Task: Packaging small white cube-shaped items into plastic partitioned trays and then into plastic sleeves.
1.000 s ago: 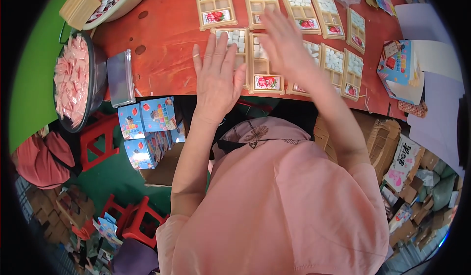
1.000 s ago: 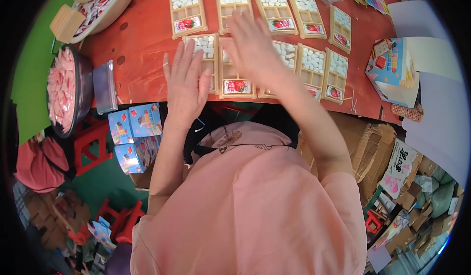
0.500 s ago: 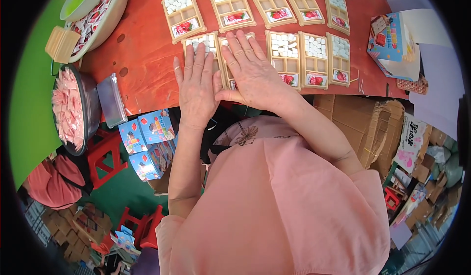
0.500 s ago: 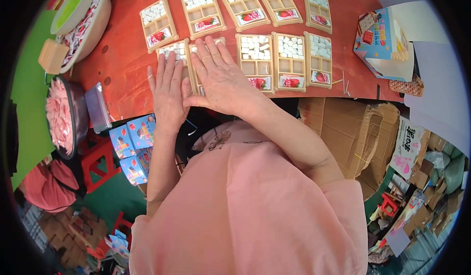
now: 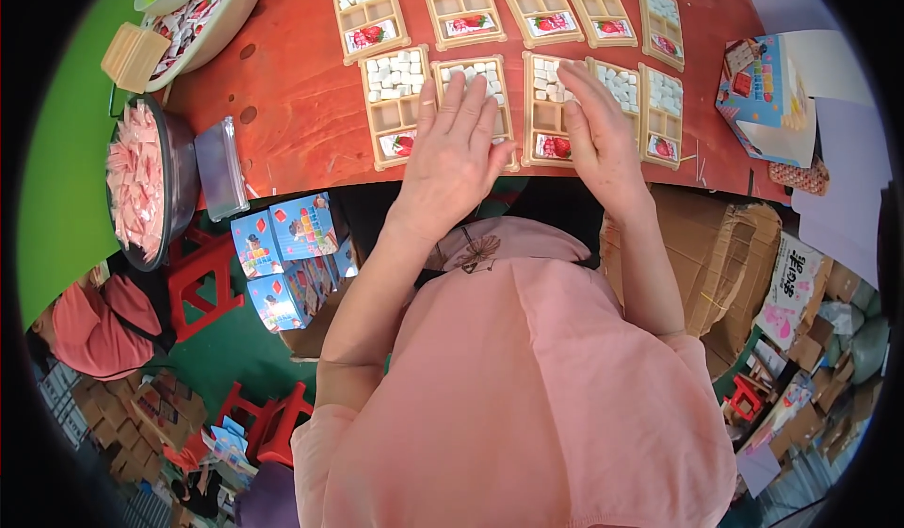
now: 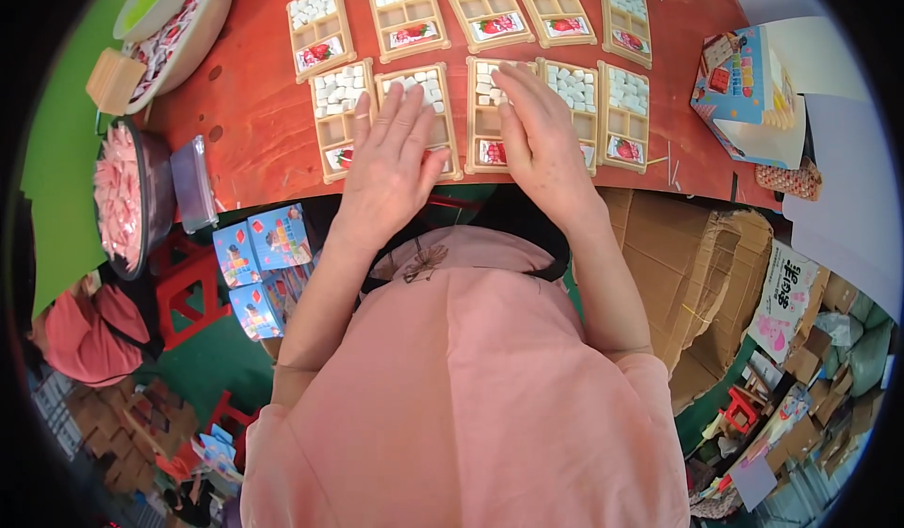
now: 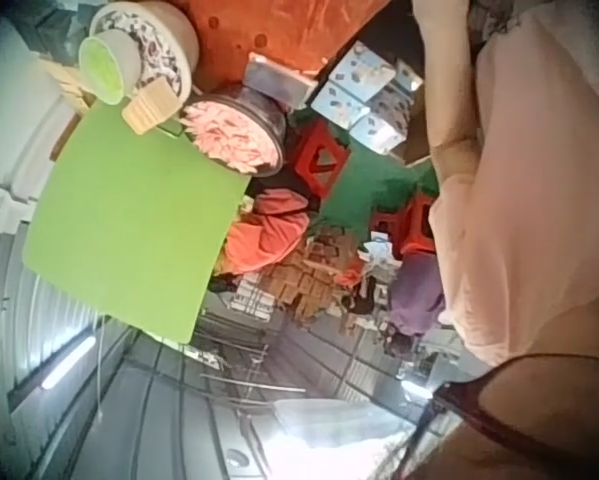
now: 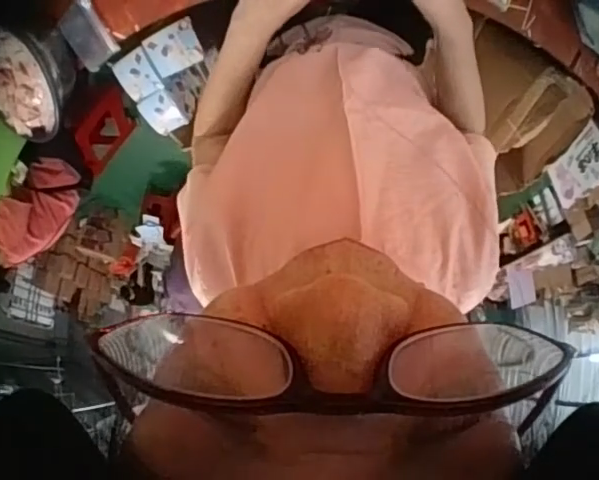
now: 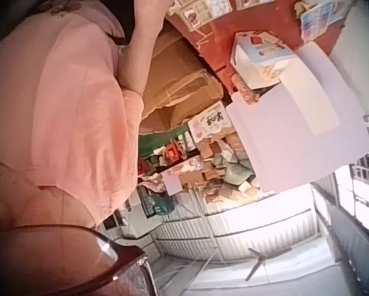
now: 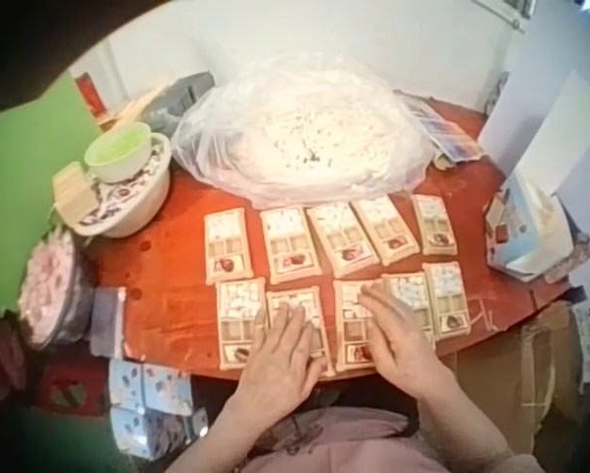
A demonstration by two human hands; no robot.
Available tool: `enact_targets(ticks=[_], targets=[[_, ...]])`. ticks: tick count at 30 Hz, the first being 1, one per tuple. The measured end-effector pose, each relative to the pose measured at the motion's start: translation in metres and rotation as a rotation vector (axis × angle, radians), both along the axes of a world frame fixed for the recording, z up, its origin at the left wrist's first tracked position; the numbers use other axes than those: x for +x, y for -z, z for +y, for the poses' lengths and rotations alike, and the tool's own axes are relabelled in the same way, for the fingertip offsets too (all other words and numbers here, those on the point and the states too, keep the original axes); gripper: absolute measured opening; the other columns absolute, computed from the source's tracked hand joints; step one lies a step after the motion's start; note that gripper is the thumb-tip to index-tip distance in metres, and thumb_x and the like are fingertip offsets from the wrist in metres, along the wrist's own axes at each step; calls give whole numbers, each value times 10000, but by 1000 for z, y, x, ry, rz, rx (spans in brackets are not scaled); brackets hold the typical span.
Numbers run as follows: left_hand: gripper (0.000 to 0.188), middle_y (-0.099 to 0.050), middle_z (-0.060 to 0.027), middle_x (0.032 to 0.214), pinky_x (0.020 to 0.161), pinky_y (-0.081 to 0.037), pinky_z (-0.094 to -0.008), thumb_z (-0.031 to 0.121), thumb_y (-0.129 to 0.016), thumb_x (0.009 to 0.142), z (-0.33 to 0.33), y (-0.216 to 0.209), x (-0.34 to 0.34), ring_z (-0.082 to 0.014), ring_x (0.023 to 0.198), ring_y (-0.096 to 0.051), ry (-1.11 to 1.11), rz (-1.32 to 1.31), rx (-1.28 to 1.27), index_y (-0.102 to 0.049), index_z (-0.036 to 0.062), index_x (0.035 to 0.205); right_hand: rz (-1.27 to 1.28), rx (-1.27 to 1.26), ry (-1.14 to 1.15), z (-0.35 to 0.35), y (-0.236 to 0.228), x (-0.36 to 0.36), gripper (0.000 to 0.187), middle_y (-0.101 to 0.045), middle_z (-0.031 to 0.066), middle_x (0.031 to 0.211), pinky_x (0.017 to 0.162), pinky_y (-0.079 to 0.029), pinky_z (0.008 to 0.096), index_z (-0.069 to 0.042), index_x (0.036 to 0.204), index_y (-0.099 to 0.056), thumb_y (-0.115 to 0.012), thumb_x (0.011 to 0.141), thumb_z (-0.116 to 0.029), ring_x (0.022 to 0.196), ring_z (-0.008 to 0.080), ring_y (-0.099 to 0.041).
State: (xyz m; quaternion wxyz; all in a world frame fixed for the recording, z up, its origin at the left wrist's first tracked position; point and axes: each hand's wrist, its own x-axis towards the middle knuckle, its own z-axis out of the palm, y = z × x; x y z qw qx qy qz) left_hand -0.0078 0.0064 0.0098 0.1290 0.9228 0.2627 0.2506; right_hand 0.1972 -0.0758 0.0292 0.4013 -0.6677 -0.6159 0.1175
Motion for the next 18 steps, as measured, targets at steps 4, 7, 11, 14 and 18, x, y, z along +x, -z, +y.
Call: enact_targets(ticks=[4, 7, 11, 14, 18], targets=[[485, -506, -205, 1499, 1215, -223, -632, 265, -697, 942, -1, 7, 1, -391, 1459, -406, -10, 38, -16, -598, -32, 1313, -152, 13, -53, 0, -4, -13, 270, -650, 135, 1166, 955, -470, 434, -41, 1180, -684, -664, 911, -34, 1111, 341, -617], [420, -522, -215, 1472, 1214, -227, -626, 216, -697, 937, 2, 3, -4, -386, 1440, -429, -38, 2, 1, -631, -25, 1275, -148, 79, -45, 19, 3, -22, 188, -635, 111, 1068, 888, -467, 439, -50, 1070, -702, -700, 882, -47, 1021, 320, -613], [312, -550, -179, 1453, 1199, -291, -573, 24, -667, 914, 8, 3, -8, -373, 1420, -459, -212, -100, -3, -666, 15, 1226, -164, 104, -78, 42, 5, -34, 141, -617, 94, 1038, 866, -462, 442, -55, 1021, -707, -711, 883, -83, 1001, 309, -601], [276, -568, -168, 1424, 1198, -284, -579, 38, -682, 907, 19, -3, 2, -377, 1418, -455, -250, -13, -12, -680, 25, 1183, -214, 57, -65, 47, 5, -39, 155, -609, 97, 1049, 884, -457, 449, -54, 1032, -715, -713, 882, -95, 1029, 311, -588], [203, -581, -158, 1402, 1202, -266, -593, 64, -708, 895, 28, -3, 2, -379, 1419, -449, -210, -25, -56, -696, 34, 1096, -231, 61, -65, 42, 3, -34, 159, -607, 110, 1074, 897, -453, 454, -51, 1037, -719, -709, 882, -84, 1056, 315, -580]])
